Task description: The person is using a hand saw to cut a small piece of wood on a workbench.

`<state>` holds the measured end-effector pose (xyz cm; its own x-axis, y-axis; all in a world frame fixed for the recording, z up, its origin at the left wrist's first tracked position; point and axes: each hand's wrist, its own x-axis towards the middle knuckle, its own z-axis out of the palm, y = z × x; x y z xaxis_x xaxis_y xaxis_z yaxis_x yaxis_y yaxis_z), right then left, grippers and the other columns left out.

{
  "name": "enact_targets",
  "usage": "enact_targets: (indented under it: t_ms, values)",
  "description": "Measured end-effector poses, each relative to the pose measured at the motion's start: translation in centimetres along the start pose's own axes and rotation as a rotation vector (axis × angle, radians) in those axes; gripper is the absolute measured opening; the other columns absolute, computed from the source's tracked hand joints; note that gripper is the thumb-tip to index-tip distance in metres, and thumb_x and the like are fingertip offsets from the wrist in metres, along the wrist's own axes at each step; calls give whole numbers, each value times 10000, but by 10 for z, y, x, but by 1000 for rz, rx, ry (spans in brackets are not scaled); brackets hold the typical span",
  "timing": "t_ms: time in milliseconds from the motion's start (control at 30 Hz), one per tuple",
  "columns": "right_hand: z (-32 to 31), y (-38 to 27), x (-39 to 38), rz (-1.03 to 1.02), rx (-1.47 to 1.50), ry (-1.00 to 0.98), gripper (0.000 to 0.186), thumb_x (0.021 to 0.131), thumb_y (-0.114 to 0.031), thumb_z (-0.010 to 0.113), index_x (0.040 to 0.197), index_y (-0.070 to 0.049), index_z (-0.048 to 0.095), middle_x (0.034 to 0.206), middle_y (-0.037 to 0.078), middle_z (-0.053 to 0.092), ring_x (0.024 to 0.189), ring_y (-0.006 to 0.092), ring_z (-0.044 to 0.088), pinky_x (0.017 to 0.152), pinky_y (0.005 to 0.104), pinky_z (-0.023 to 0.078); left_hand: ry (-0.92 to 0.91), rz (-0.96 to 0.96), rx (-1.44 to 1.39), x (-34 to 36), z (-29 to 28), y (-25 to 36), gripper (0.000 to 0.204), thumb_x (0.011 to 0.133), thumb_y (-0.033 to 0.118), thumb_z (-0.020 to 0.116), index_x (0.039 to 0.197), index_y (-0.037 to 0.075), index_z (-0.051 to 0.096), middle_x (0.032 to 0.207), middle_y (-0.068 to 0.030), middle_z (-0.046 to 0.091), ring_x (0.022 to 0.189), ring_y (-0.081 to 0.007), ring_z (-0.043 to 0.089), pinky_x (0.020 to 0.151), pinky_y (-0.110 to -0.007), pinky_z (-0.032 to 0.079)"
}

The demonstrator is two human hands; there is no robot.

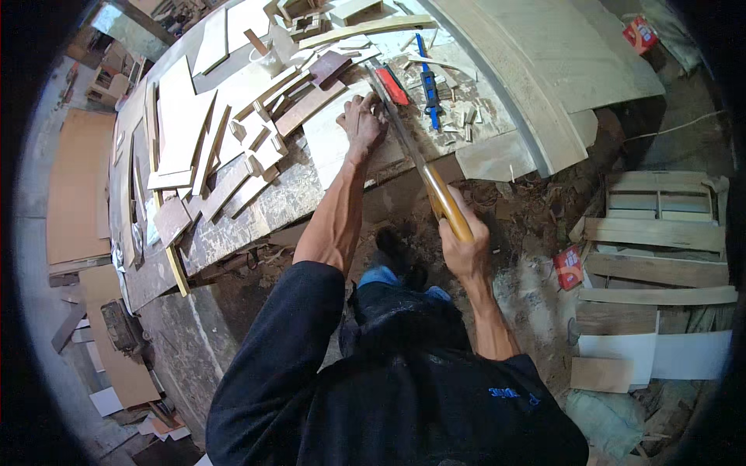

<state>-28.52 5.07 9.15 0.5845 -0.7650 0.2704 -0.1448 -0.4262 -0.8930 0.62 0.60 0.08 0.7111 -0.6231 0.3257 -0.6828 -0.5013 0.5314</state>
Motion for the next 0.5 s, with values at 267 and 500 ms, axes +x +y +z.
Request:
enact_targets:
  t_ms: [267, 500]
  values:
    - [9, 8, 14, 8, -28, 12, 486, 818, 18, 504, 1301, -21, 519, 1067, 221, 652, 902, 274, 673, 755, 354, 534, 12, 57, -17, 2, 3, 6, 226, 819, 258, 634, 1043, 227, 641, 1006, -72, 568, 1004, -282, 502, 820, -506, 331]
    - [20, 13, 27, -16, 0, 11, 490, 816, 12, 525, 1305, 32, 496, 1182, 243, 602, 1049, 333, 628, 866, 361, 515, 54, 131, 17, 4, 8, -13, 261, 863, 307, 596, 1077, 158, 583, 1020, -77, 560, 1009, -297, 492, 824, -510, 345]
